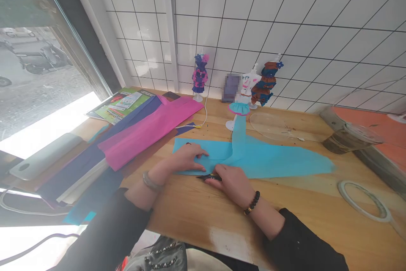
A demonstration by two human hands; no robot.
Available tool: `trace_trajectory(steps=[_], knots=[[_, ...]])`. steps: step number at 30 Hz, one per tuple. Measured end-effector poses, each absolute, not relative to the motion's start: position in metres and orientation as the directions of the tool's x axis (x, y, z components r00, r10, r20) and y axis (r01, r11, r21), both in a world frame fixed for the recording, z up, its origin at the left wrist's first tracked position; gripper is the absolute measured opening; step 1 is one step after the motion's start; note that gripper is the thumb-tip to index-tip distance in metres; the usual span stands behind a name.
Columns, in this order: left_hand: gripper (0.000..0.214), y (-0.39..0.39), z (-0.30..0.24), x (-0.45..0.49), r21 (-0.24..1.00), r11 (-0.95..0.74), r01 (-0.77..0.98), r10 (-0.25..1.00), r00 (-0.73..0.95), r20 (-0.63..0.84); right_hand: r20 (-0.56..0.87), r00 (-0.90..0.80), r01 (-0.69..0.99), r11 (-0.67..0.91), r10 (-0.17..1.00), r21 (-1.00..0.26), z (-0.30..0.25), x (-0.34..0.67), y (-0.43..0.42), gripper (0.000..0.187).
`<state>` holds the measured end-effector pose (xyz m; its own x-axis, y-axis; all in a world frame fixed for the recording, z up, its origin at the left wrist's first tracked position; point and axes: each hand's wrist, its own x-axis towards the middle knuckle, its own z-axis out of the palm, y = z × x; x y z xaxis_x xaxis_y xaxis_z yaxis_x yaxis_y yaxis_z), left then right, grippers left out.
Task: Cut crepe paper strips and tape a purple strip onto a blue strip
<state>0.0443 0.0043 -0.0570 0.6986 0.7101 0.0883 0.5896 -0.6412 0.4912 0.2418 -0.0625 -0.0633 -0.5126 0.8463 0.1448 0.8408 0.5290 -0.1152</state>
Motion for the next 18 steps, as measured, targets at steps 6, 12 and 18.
trace_trajectory(steps=[6,12,18], knots=[[0.048,0.0042,-0.0569,0.0439,0.491,-0.645,0.586,0.707,0.701,0.092,0.15,-0.506,0.845,0.523,0.85,-0.111,-0.0633,0.241,-0.0624,0.037],[0.05,0.0047,-0.0578,0.0438,0.486,-0.646,0.589,0.706,0.702,0.087,0.149,-0.506,0.843,0.524,0.849,-0.124,-0.0618,0.2414,-0.0633,0.037],[0.05,0.0044,-0.057,0.0438,0.491,-0.639,0.592,0.71,0.7,0.079,0.14,-0.501,0.846,0.518,0.854,-0.129,-0.0613,0.2422,-0.0642,0.036]])
